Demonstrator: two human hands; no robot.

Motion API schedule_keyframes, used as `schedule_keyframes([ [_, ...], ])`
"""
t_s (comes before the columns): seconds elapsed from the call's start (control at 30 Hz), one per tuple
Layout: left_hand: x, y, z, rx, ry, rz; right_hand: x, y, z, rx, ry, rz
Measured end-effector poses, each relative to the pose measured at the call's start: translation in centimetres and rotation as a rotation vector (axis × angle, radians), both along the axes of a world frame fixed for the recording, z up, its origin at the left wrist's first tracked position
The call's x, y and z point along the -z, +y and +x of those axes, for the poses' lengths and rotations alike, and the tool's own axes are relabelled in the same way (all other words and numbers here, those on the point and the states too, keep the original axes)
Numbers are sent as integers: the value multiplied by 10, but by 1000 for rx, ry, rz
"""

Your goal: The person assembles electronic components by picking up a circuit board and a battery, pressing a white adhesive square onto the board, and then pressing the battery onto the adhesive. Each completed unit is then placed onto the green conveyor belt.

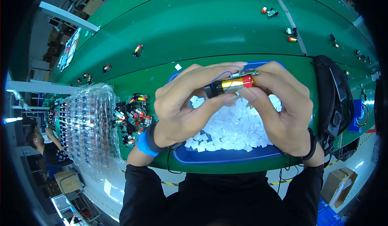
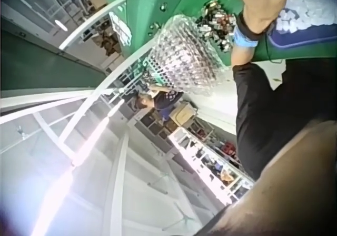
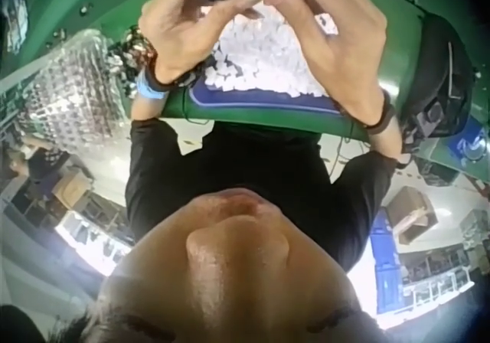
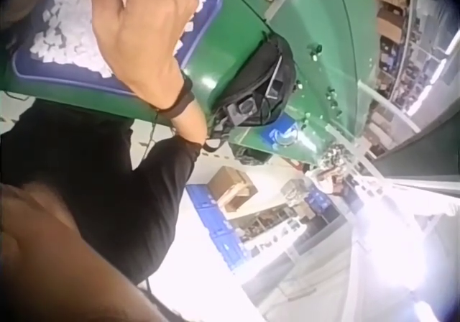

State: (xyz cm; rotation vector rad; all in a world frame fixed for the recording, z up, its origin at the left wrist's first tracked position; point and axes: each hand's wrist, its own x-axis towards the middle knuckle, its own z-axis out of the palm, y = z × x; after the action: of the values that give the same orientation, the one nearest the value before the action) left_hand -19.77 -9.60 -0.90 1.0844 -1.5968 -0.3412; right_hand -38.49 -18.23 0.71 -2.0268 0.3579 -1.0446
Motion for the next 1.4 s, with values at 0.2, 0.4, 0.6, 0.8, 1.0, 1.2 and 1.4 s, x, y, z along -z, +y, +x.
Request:
schedule_keyframes([
  [0.2, -3, 0, -8, -164, -181, -81, 6, 3, 5, -7, 28, 204],
  [0.4, 2, 2, -18, -417, -532, -186, 14, -2, 9, 12, 125, 165],
  [0.6, -13, 0, -5, -282, -271, 137, 2, 9, 4, -5, 318, 0],
  [0.8, 40, -56, 143, -300, -188, 845, -14, 7, -14, -121, 594, -199],
  [1.0, 93, -12, 233, -618, -638, 672, -9, 7, -22, -111, 619, -351],
  [1.2, 31, 77, 194, -265, -1052, 1046, -8, 0, -26, -103, 646, -294],
  [1.4, 37, 89, 167, -468, -718, 971, -6, -2, -21, -106, 616, -309],
])
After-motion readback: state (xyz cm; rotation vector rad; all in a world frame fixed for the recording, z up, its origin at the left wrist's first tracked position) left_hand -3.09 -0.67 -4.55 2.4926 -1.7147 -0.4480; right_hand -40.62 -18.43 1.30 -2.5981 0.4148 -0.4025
